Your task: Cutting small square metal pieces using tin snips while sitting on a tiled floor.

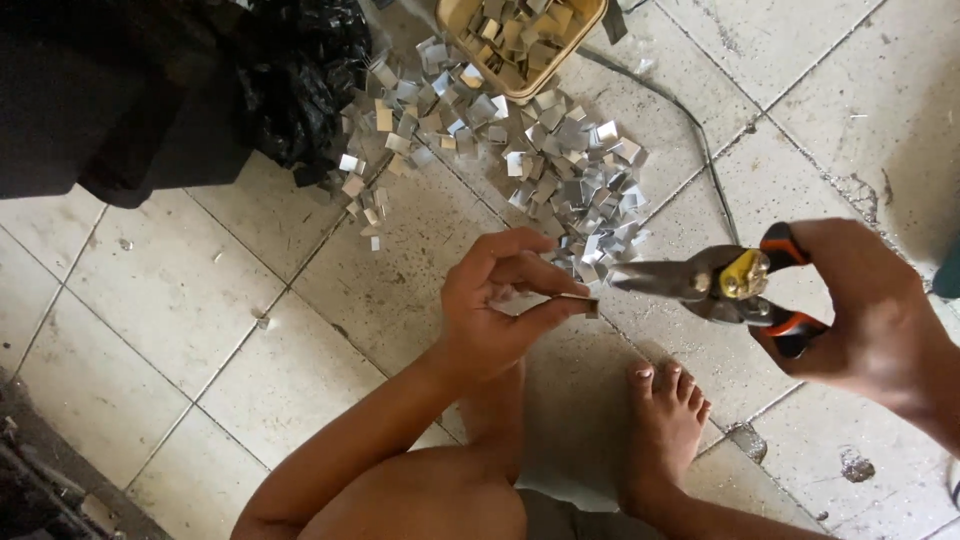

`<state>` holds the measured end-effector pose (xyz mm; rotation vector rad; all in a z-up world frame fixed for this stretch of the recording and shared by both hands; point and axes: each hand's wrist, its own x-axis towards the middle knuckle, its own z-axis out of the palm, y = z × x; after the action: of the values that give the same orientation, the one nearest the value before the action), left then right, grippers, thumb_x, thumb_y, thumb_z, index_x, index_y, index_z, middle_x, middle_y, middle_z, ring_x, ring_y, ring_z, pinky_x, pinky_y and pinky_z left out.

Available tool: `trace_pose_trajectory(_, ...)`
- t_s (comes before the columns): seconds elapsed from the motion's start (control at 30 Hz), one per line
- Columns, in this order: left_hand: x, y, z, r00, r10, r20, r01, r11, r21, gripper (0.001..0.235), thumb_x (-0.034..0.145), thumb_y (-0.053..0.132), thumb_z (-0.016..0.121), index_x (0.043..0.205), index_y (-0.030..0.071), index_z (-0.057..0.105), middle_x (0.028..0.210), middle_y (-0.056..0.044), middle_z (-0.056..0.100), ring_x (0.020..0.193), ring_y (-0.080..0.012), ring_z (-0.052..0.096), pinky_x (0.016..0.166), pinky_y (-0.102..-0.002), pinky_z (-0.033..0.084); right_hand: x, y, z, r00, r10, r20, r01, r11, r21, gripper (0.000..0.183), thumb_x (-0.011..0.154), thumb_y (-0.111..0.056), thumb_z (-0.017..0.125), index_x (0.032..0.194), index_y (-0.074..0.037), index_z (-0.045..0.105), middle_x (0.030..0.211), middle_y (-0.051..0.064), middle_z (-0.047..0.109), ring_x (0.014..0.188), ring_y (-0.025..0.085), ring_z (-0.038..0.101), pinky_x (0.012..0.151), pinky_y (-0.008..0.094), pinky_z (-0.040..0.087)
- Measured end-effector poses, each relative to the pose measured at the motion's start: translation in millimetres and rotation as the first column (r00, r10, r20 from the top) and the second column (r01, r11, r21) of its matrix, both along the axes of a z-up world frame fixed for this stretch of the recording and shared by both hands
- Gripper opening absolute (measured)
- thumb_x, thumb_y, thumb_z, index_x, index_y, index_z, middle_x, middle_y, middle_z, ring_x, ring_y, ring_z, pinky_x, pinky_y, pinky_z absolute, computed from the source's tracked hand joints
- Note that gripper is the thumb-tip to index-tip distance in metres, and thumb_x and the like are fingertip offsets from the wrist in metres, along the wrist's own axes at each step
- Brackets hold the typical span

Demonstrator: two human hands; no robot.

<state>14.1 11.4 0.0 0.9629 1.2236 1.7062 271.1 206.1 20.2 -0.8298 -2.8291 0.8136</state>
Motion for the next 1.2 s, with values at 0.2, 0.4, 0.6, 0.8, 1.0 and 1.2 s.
trace_pose_trajectory(0.2,-3,-1,-1,0.995,-0.041,-0.089,0.036,0.998,-0.059,0.064,0.087,-0.005,0.08,0.139,0.006,0.044,0.098,-0.005,0.075,0.083,-0.0109,0.069,0.075,-0.021,0.051,-8,-1,7,0.988,0.157,-0.005,-0.156,0.986,0.049,0.088,0.04,-0.008,0.084,0.123,0.008,0.061,0.11,0.018,0.068,0.105,0.033,0.063,0.094,0.043,0.049)
trace_pose_trajectory(0.4,-4,-1,6,0.991,-0.061,-0.119,0.045,0.99,-0.137,0.068,0.084,-0.006,0.08,0.142,0.008,0.047,0.089,-0.002,0.075,0.077,-0.0088,0.068,0.07,-0.021,0.047,-12,-1,7,0.986,0.159,0.043,-0.161,0.985,0.057,0.089,0.037,-0.009,0.086,0.121,0.004,0.061,0.109,0.014,0.07,0.099,0.031,0.065,0.092,0.044,0.048)
trace_pose_trajectory(0.6,-7,0,6,0.999,-0.051,-0.001,0.05,0.987,-0.151,0.074,0.081,-0.012,0.08,0.143,0.005,0.044,0.092,-0.008,0.073,0.084,-0.016,0.074,0.08,-0.026,0.062,-12,0,5,0.986,0.149,0.078,-0.156,0.984,0.09,0.085,0.038,-0.011,0.086,0.119,0.002,0.063,0.106,0.013,0.07,0.095,0.03,0.063,0.089,0.043,0.046)
trace_pose_trajectory(0.8,-10,-1,11,0.993,-0.06,-0.104,0.041,0.983,-0.18,0.076,0.08,-0.005,0.085,0.144,0.008,0.045,0.088,-0.002,0.074,0.076,-0.0083,0.071,0.069,-0.02,0.053,-14,3,6,0.984,0.12,0.132,-0.136,0.983,0.12,0.069,0.042,-0.016,0.09,0.106,-0.004,0.066,0.091,0.008,0.07,0.084,0.026,0.062,0.077,0.042,0.044)
trace_pose_trajectory(1.0,-13,-1,15,0.991,-0.129,-0.049,0.116,0.971,-0.211,0.076,0.078,-0.003,0.086,0.143,0.01,0.048,0.087,-0.002,0.073,0.082,-0.012,0.073,0.076,-0.023,0.056,-4,6,1,0.986,0.073,0.152,-0.092,0.988,0.121,0.045,0.055,-0.014,0.088,0.095,-0.006,0.068,0.075,0.003,0.07,0.065,0.02,0.06,0.07,0.038,0.046)
trace_pose_trajectory(1.2,-15,-1,10,0.983,-0.115,-0.146,0.098,0.988,-0.117,0.078,0.078,0.0,0.087,0.143,0.01,0.046,0.091,-0.004,0.076,0.081,-0.0123,0.075,0.072,-0.022,0.058,-9,8,1,0.986,0.163,0.022,-0.164,0.968,0.191,0.066,0.051,-0.018,0.09,0.11,-0.002,0.066,0.093,0.007,0.071,0.091,0.027,0.066,0.089,0.044,0.045)
